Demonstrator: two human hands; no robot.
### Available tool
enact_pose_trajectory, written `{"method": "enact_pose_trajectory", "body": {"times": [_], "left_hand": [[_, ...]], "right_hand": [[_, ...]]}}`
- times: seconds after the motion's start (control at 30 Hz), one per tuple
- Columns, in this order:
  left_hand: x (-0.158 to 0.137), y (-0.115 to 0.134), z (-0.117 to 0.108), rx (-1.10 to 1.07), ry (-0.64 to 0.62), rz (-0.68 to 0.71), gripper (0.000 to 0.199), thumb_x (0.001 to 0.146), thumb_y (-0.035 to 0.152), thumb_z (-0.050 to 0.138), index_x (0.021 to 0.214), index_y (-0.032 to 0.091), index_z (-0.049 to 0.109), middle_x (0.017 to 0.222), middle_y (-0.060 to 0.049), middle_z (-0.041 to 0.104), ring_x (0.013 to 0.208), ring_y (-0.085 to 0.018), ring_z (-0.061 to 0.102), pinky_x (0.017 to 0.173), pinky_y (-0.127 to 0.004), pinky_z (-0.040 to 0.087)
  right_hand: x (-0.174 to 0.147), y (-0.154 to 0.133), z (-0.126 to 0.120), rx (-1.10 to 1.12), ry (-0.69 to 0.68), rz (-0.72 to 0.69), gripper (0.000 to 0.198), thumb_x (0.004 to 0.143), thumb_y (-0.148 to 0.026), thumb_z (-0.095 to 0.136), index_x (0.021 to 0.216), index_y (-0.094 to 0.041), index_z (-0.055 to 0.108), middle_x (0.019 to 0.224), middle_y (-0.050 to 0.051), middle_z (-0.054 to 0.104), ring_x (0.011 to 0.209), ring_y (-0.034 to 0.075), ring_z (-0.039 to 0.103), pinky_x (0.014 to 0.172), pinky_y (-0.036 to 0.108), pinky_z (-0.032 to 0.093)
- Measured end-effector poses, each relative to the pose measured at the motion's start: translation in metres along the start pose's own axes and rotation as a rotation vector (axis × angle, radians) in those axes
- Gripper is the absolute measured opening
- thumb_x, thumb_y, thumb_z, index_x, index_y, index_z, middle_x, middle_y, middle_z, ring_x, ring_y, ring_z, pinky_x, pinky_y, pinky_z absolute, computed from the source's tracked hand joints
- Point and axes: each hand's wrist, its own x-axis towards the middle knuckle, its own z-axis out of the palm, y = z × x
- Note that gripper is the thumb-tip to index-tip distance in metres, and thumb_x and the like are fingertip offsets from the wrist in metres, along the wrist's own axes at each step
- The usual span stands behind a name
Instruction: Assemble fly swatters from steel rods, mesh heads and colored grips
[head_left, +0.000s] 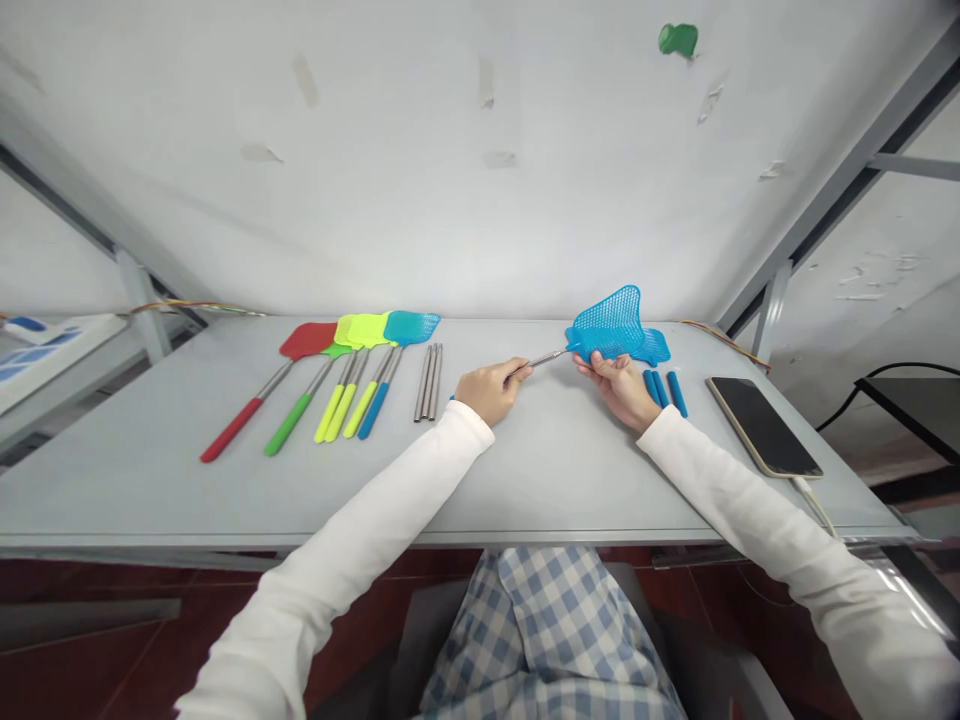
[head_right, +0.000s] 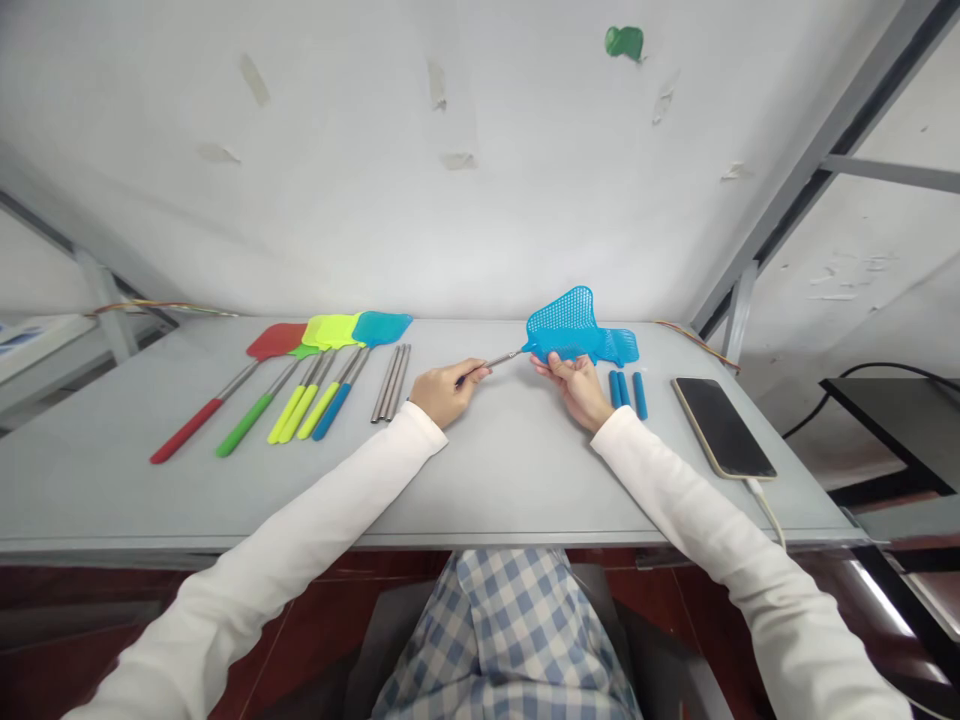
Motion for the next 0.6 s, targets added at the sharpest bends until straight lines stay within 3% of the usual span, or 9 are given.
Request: {"method": "enact_pose_trajectory", "body": {"times": [0.23,0.43,0.6], "left_hand": [[-0.009,-0.001,-0.002,0.008,0.012,-0.013,0.040,0.096,0.051,0.036,0.109,0.031,0.068,0.094,-0.001,0.075,0.089,-0.021,0.068,0.070,-0.027,0.041],[-0.021,0.002,-0.012,0.029,0.035,-0.060,0.039,0.095,0.053,0.038,0.110,0.032,0.068,0.097,-0.002,0.075,0.092,-0.021,0.067,0.070,-0.027,0.041],[-0.038,-0.009,-0.034,0.007,0.165,-0.222,0.040,0.093,0.056,0.039,0.111,0.031,0.066,0.097,-0.001,0.074,0.094,-0.021,0.066,0.074,-0.027,0.043]], "right_hand": [[-0.001,-0.002,-0.001,-0.074,-0.092,0.010,0.043,0.061,-0.049,0.084,0.052,-0.022,0.053,0.054,-0.002,0.054,0.064,0.012,0.060,0.073,0.028,0.055],[-0.007,-0.005,0.005,-0.119,-0.133,0.055,0.048,0.063,-0.050,0.082,0.054,-0.022,0.044,0.050,-0.005,0.051,0.052,0.009,0.052,0.054,0.023,0.047],[-0.010,-0.006,0.007,-0.159,-0.231,0.133,0.043,0.070,-0.054,0.075,0.090,-0.022,0.057,0.089,0.002,0.073,0.062,0.011,0.062,0.052,0.024,0.049]]}}
